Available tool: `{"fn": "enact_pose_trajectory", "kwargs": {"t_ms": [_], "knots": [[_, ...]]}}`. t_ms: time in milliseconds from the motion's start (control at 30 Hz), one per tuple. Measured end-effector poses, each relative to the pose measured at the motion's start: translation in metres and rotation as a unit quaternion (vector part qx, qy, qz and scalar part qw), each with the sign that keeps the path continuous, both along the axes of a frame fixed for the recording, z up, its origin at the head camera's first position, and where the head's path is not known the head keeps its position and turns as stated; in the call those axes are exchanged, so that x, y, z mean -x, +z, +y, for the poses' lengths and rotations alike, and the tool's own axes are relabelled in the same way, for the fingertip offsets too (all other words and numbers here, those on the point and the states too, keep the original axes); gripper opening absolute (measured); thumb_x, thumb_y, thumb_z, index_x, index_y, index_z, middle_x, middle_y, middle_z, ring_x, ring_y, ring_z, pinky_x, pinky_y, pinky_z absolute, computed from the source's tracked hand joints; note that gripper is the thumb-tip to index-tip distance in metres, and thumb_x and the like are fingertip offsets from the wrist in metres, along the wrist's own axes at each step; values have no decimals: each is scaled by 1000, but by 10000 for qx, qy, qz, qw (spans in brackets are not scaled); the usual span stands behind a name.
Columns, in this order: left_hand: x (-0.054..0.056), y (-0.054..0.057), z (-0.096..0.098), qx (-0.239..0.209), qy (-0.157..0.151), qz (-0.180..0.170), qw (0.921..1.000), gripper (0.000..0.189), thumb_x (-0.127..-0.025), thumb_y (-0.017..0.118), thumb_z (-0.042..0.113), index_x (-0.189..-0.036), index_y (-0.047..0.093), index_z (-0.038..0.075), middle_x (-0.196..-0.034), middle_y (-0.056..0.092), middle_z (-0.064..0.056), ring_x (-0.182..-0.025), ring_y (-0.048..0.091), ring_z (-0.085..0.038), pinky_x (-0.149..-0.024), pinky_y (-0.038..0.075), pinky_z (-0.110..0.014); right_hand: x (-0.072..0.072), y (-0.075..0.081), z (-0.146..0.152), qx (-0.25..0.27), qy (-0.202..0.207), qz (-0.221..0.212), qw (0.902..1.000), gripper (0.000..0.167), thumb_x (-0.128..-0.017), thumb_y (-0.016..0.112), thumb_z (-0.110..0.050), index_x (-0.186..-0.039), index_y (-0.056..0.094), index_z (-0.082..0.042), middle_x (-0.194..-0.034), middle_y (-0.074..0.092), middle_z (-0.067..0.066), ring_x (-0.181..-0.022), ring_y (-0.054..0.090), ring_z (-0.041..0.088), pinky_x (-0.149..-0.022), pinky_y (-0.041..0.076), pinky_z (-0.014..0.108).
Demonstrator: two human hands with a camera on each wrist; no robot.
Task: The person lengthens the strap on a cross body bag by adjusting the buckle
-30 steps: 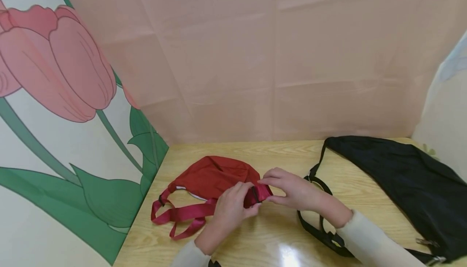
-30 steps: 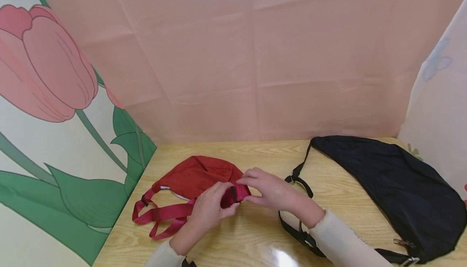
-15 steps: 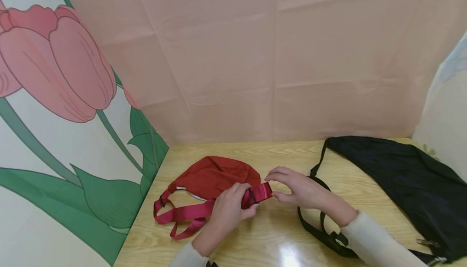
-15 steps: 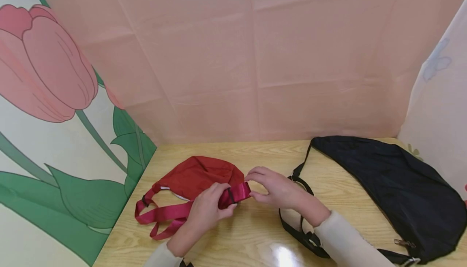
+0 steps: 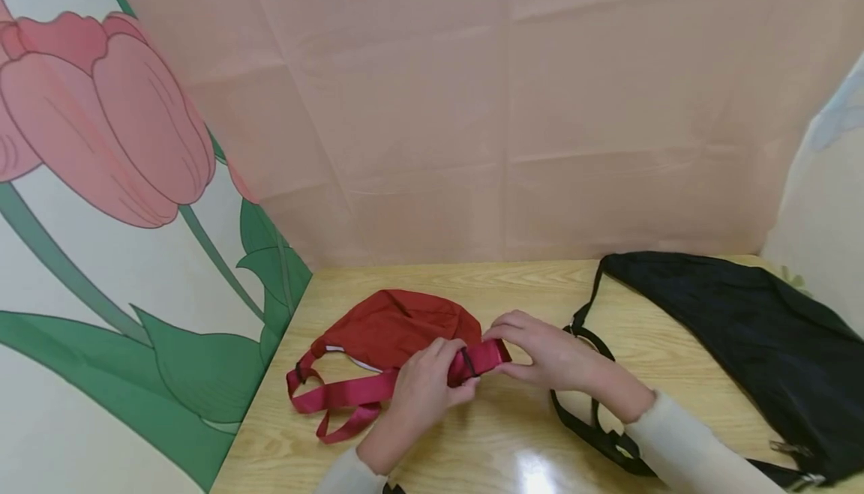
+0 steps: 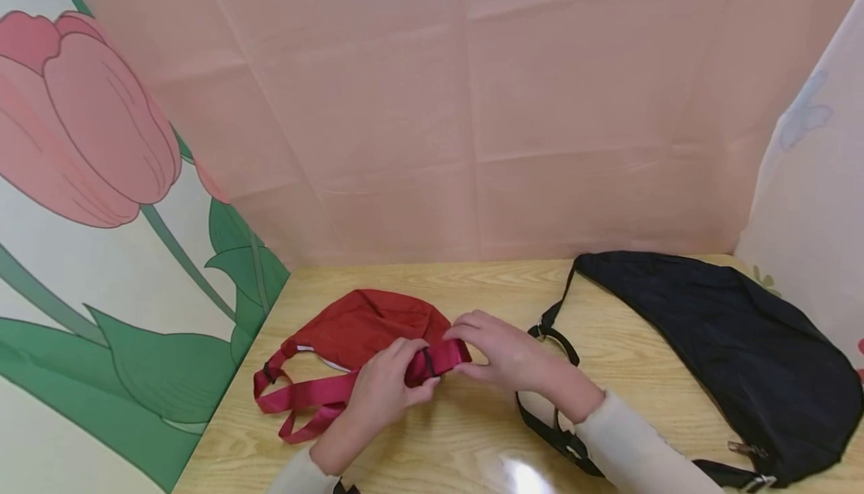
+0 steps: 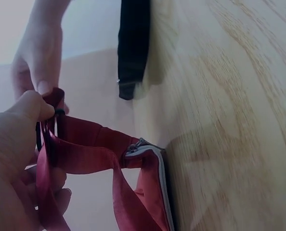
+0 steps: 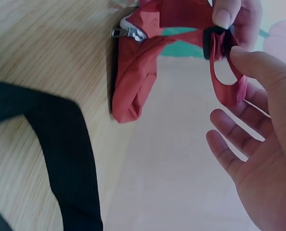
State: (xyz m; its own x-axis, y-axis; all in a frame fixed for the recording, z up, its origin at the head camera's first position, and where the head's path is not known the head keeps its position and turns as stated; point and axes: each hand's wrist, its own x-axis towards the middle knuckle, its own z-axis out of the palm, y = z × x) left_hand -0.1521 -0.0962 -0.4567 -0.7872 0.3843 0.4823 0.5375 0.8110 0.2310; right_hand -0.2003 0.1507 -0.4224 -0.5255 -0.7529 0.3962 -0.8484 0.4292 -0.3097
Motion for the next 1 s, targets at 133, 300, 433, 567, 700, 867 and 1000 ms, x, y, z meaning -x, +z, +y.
{"fn": "enact_pose_trajectory", "kwargs": {"t_ms": [133, 300, 433, 567, 700, 867, 1000], "knots": [[-2, 1, -2, -43, 109, -146, 9998, 51, -79, 82, 40, -120, 65, 15, -97, 65, 4, -69, 55, -8, -60, 46, -22, 0, 0, 8, -65, -297, -308, 9991, 38, -87, 82, -23, -122, 66, -18, -120, 60, -7, -109, 58, 10, -87, 55, 34], [-2, 1, -3, -29, 164, -125, 9998, 51, -79, 83, 41, -120, 65, 15, -98, 65, 4, -70, 57, -10, -60, 47, -25, 1, 3, 11, -137, -469, -470, 9977, 38, -88, 81, -23, -123, 65, -18, -122, 60, -6, -112, 58, 13, -89, 55, 36], [-1, 1, -1, 17, 100, 6, 9999, 51, -78, 83, 40, -119, 66, 14, -96, 65, 4, -69, 56, -10, -59, 47, -25, -1, 5, 7, -207, -427, -435, 9979, 46, -88, 81, -24, -129, 63, -13, -126, 60, -1, -116, 58, 16, -92, 54, 39], [0, 1, 1, 98, 28, 174, 9998, 51, -78, 83, 40, -118, 66, 14, -94, 64, 4, -69, 56, -10, -59, 47, -24, -2, 6, -2, -182, -178, -210, 9995, 46, -87, 82, -28, -127, 66, -12, -122, 63, -1, -113, 57, 14, -92, 54, 36], [0, 0, 1, 266, 2, 437, 9987, 51, -76, 84, 41, -116, 67, 13, -95, 66, 4, -79, 56, -11, -66, 48, -25, -2, 5, -8, -170, -1, 60, 9998, 40, -86, 83, -28, -120, 70, -12, -112, 64, -5, -104, 55, 10, -86, 53, 30], [1, 0, 1, 244, -12, 386, 9990, 51, -76, 83, 41, -116, 67, 13, -97, 65, 4, -85, 55, -12, -70, 49, -25, -2, 3, -4, -257, -39, 181, 9995, 40, -85, 84, -24, -121, 71, -11, -110, 62, -5, -101, 53, 8, -82, 53, 26], [0, 1, 0, 10, 6, -51, 10000, 51, -79, 83, 38, -118, 64, 12, -97, 62, 4, -73, 55, -7, -60, 46, -21, 0, 3, 4, -250, -197, 64, 9995, 38, -86, 83, -22, -120, 70, -14, -113, 61, -6, -104, 53, 8, -83, 54, 28]]}}
